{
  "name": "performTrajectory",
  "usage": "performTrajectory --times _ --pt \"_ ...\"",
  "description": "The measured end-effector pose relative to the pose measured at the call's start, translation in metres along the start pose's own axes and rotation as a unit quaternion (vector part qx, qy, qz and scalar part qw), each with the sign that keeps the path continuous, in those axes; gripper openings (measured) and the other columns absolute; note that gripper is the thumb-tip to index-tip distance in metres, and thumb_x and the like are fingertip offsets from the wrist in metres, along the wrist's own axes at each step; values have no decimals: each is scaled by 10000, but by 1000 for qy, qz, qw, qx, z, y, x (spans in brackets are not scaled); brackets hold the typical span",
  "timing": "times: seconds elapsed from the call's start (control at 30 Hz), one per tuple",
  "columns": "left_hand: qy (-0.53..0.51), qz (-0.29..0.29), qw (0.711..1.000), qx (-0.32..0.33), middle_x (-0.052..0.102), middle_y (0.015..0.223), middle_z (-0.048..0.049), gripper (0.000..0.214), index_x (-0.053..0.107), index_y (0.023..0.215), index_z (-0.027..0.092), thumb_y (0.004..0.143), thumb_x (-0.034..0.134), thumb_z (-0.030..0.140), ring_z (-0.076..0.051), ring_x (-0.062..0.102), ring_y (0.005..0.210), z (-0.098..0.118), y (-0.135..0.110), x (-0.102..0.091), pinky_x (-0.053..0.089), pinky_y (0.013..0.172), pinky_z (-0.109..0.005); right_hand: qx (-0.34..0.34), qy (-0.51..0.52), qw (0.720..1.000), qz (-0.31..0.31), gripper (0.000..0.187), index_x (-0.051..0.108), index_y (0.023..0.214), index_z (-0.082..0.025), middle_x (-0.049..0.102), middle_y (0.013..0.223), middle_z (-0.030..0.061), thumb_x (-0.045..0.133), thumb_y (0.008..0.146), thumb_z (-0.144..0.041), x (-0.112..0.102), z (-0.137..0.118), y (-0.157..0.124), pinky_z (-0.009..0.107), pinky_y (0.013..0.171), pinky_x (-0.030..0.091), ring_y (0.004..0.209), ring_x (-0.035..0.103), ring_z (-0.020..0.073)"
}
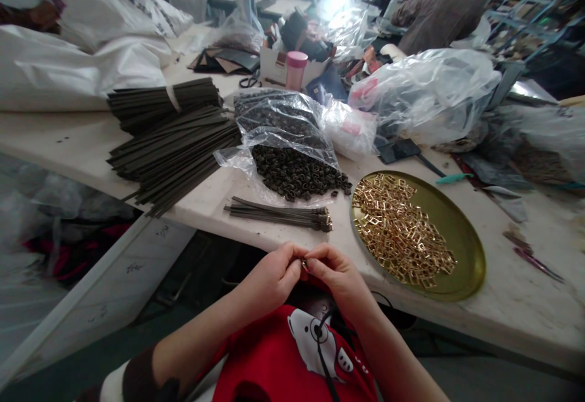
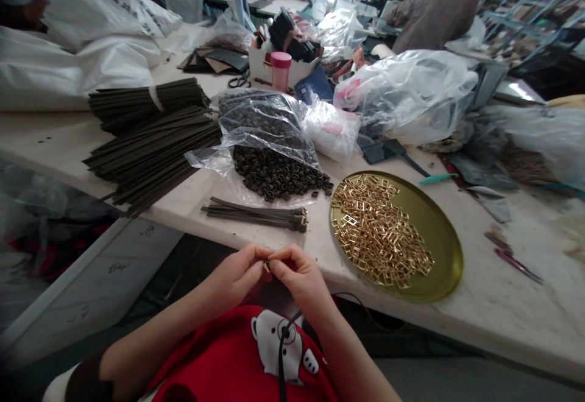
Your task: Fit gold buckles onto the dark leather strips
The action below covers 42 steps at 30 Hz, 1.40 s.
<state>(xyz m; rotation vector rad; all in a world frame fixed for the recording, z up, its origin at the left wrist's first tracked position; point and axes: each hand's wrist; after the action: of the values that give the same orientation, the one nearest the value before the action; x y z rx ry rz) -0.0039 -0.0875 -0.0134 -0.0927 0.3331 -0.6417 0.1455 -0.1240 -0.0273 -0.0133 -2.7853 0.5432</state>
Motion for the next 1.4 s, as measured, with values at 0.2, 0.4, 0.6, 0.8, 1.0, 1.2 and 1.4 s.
performTrajectory --times 0.2,0.4,0.6,0.8,1.0,1.2,1.4 --pt "1 -7 1000 4 644 878 -24 204 555 950 140 826 394 148 -149 587 798 3 1 1 448 739 -254 3 12 1000 -17 196 541 687 -178 590 601 -40 683 676 -313 -1 0 -1 228 608 422 585 539 94" --pt "-5 -5 1000 15 643 928 -31 224 546 986 143 810 409 125 -158 589 862 3 -1 6 442 782 -260 -100 -105 988 51 168 533 744 -192 566 637 -35 653 701 -301 -2 9 -3 242 569 454 578 554 115" --pt "-11 -3 1000 14 639 891 -24 184 544 950 141 822 414 148 -142 585 798 5 -5 7 450 729 -242 -283 -327 898 77 66 603 746 -197 600 726 16 564 795 -218 -6 13 -9 258 618 478 681 584 142" --pt "-23 8 1000 16 633 905 -38 224 538 989 130 804 411 126 -150 582 825 -1 -7 10 453 753 -252 -417 -475 767 114 194 643 895 -192 649 826 77 454 858 -178 -1 18 -14 286 676 521 752 618 167" --pt "-29 11 999 4 635 909 -37 232 546 972 142 804 386 124 -157 582 847 -1 -6 9 450 786 -272 -427 -489 751 121 243 623 969 -191 670 886 82 405 871 -150 -3 23 -11 298 725 523 812 628 172" --pt "-32 0 999 -7 640 899 -33 224 551 992 144 835 397 185 -153 586 815 -2 0 5 454 763 -265 -354 -425 824 127 128 585 871 -228 661 807 34 473 845 -173 -5 23 -5 288 682 502 743 621 162" --pt "-21 -2 1000 -13 637 899 -44 222 550 976 131 846 395 223 -165 586 834 -10 7 2 449 766 -271 -310 -416 852 69 150 594 790 -218 631 786 37 464 846 -169 -5 18 4 279 679 466 746 589 162"
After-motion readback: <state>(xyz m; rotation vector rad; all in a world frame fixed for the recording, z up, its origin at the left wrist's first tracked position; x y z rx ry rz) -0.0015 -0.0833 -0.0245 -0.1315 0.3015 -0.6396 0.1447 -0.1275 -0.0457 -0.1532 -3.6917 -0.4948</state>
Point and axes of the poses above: each hand's wrist, its own y-axis towards the middle knuckle, its own x-axis out of the palm, z = x × y
